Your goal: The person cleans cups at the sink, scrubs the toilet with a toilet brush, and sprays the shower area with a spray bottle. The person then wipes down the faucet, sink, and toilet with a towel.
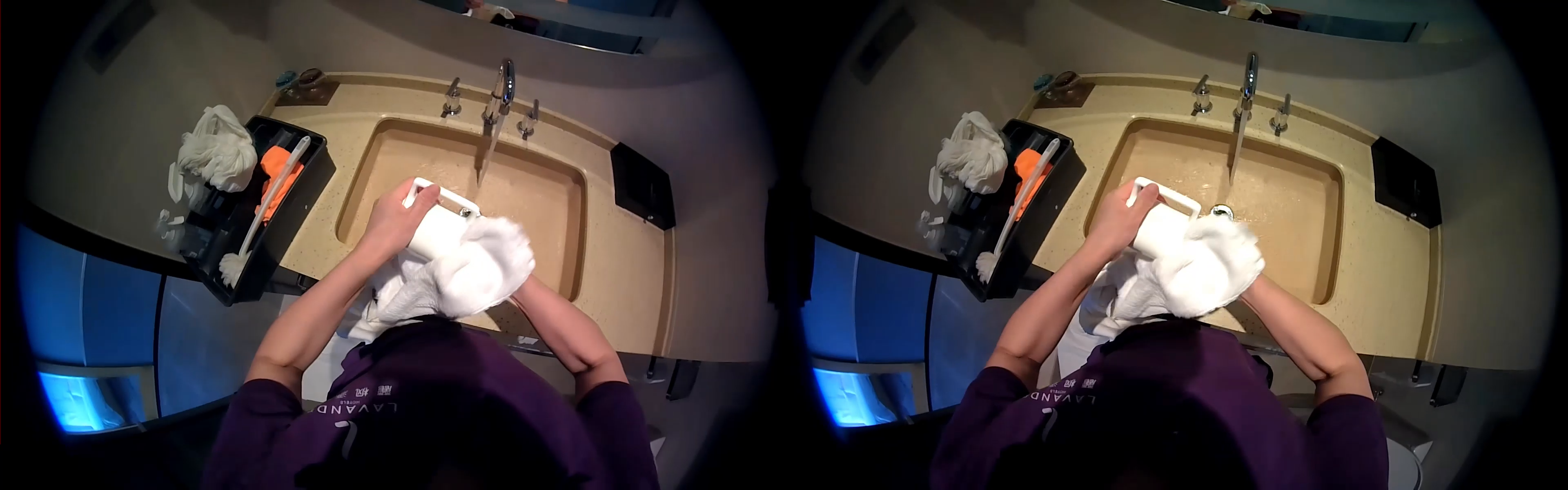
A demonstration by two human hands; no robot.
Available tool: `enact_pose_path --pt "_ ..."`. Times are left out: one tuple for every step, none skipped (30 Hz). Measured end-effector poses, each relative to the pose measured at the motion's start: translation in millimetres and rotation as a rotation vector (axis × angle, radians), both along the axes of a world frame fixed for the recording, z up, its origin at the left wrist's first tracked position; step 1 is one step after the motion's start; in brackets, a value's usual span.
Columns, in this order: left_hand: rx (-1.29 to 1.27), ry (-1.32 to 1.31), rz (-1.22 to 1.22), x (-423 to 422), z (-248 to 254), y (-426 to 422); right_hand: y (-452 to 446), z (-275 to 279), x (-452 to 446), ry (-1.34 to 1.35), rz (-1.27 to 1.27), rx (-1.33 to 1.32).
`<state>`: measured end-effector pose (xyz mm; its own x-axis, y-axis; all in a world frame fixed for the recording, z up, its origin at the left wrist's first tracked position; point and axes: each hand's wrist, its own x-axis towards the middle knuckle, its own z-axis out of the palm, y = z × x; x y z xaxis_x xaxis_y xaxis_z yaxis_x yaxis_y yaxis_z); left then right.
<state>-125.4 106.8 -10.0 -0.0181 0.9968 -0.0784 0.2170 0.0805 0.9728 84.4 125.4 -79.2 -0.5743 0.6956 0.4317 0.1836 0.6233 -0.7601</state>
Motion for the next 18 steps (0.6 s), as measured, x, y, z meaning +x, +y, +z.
enact_pose_path --pt "0.101 0.054 -0.035 1 6 -1 -4 10 0 -0.059 -0.104 -0.036" --pt "0.208 0.049 -0.087 1 6 -4 -6 19 -5 -0.115 -0.209 -0.067" --pt "0.293 0.007 -0.109 1 5 -4 -8 28 -9 -0.180 -0.302 -0.098" --pt "0.376 -0.034 -0.135 1 3 -4 -12 45 -12 -0.192 -0.332 -0.007" --pt "0.433 -0.102 -0.146 -2 -1 -5 -17 61 -16 -0.204 -0.366 0.083" --pt "0.466 -0.122 -0.163 -6 -12 0 -19 61 -16 -0.111 -0.353 -0.006" --pt "0.498 -0.141 -0.181 -10 -24 4 -20 61 -18 -0.018 -0.335 -0.091" --pt "0.530 -0.161 -0.200 -14 -35 8 -20 58 -18 0.030 -0.293 -0.182" --pt "0.431 -0.102 -0.157 -12 -29 6 -19 54 -19 0.079 -0.256 -0.272" --pt "0.310 -0.063 -0.139 -12 -32 10 -14 44 -16 0.080 -0.196 -0.366" --pt "0.188 -0.022 -0.124 -12 -36 15 -10 39 -13 0.079 -0.139 -0.458" --pt "0.120 0.017 -0.172 -12 -33 21 -11 50 -14 -0.100 -0.123 -0.400" --pt "0.050 0.056 -0.222 -11 -28 26 -14 72 -18 -0.278 -0.107 -0.343" --pt "-0.013 0.097 -0.272 -9 -25 32 -14 84 -24 -0.454 -0.089 -0.279" --pt "-0.159 -0.074 -0.281 -5 -31 35 -13 77 -28 -0.568 0.038 0.198" --pt "-0.340 -0.122 -0.242 -5 -34 35 -15 74 -30 -0.529 0.046 0.162" --pt "-0.520 -0.166 -0.201 -6 -36 35 -17 73 -30 -0.487 0.052 0.127" --pt "-0.700 -0.210 -0.160 -5 -31 34 -19 69 -31 -0.446 0.056 0.092"
